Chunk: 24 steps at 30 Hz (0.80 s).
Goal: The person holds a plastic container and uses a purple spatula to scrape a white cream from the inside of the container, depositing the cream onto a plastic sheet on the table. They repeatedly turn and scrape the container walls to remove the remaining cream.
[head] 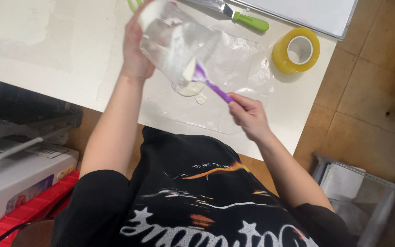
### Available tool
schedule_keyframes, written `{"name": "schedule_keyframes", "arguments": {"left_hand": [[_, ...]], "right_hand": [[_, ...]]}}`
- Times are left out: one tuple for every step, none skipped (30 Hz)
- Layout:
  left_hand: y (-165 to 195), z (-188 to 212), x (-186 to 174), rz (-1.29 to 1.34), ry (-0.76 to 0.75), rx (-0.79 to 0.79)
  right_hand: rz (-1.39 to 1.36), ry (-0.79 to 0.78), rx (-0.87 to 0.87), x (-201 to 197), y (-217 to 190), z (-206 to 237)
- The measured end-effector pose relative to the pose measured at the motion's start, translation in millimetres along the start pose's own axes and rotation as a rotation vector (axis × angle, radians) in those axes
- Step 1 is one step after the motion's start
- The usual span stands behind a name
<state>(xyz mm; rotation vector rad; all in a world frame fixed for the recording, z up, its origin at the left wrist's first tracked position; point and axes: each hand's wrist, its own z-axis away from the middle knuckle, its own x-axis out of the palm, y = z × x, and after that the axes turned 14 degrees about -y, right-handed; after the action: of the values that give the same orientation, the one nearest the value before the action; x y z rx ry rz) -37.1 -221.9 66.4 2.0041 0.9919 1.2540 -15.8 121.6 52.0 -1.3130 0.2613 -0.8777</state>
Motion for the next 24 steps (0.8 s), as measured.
{"name": "schedule_keyframes", "arguments": {"left_hand": [[4,3,-7,-0.046,0.036,0.004],[7,6,-13,-0.093,0.07,0.008],[11,11,-19,-0.149,0.076,0.01],[16,16,-24,-0.205,0.083,0.011],[18,20,-28,-0.259,0.091,0.01],[19,24,-31,-0.32,0.094,0.006],[21,27,-33,-0.382,0.096,0.003],[20,31,-34,-0.443,0.097,-0.001],[18,34,-34,-0.454,0.093,0.0],[16,35,-33,-0.467,0.089,0.002],[14,38,-33,-0.48,0.085,0.005],[12,39,-32,-0.479,0.095,0.001],[9,41,-31,-0.477,0.106,-0.004],[7,43,-29,-0.475,0.117,-0.01],[5,45,-28,-0.477,0.128,-0.014],[3,47,-28,-0.481,0.138,-0.018],[2,49,-27,-0.483,0.146,-0.022],[-1,51,-26,-0.492,0.156,-0.022],[-3,53,-26,-0.503,0.166,-0.02],[-5,55,-26,-0.515,0.178,-0.021],[-7,58,-25,-0.52,0.19,-0.031],[-9,61,-25,-0.526,0.201,-0.04],[-10,62,-26,-0.534,0.212,-0.045],[-11,64,-27,-0.513,0.219,-0.043]], "right_hand": [[0.059,0.044,-0.013,-5,-2,5],[0.198,0.061,-0.055,-10,-5,9],[0.337,0.076,-0.099,-15,-9,12],[0.475,0.09,-0.142,-18,-12,15],[0.643,0.11,-0.162,-21,-15,18],[0.81,0.127,-0.181,-23,-18,20],[0.977,0.142,-0.202,-23,-20,21],[1.02,0.156,-0.197,-22,-21,21],[1.062,0.169,-0.192,-20,-22,20],[1.106,0.181,-0.19,-17,-22,19],[1.146,0.181,-0.181,-14,-22,18],[1.186,0.182,-0.174,-12,-22,16],[1.227,0.182,-0.166,-10,-21,14],[1.259,0.18,-0.152,-9,-21,13],[1.291,0.177,-0.138,-8,-21,11],[1.322,0.175,-0.126,-7,-20,9],[1.322,0.18,-0.125,-6,-20,7],[1.323,0.186,-0.124,-6,-19,6],[1.324,0.191,-0.126,-6,-18,4],[1.339,0.195,-0.121,-7,-17,3],[1.354,0.198,-0.111,-7,-16,2],[1.37,0.203,-0.102,-7,-15,2],[1.373,0.21,-0.092,-8,-13,2],[1.373,0.217,-0.08,-8,-11,2]]}}
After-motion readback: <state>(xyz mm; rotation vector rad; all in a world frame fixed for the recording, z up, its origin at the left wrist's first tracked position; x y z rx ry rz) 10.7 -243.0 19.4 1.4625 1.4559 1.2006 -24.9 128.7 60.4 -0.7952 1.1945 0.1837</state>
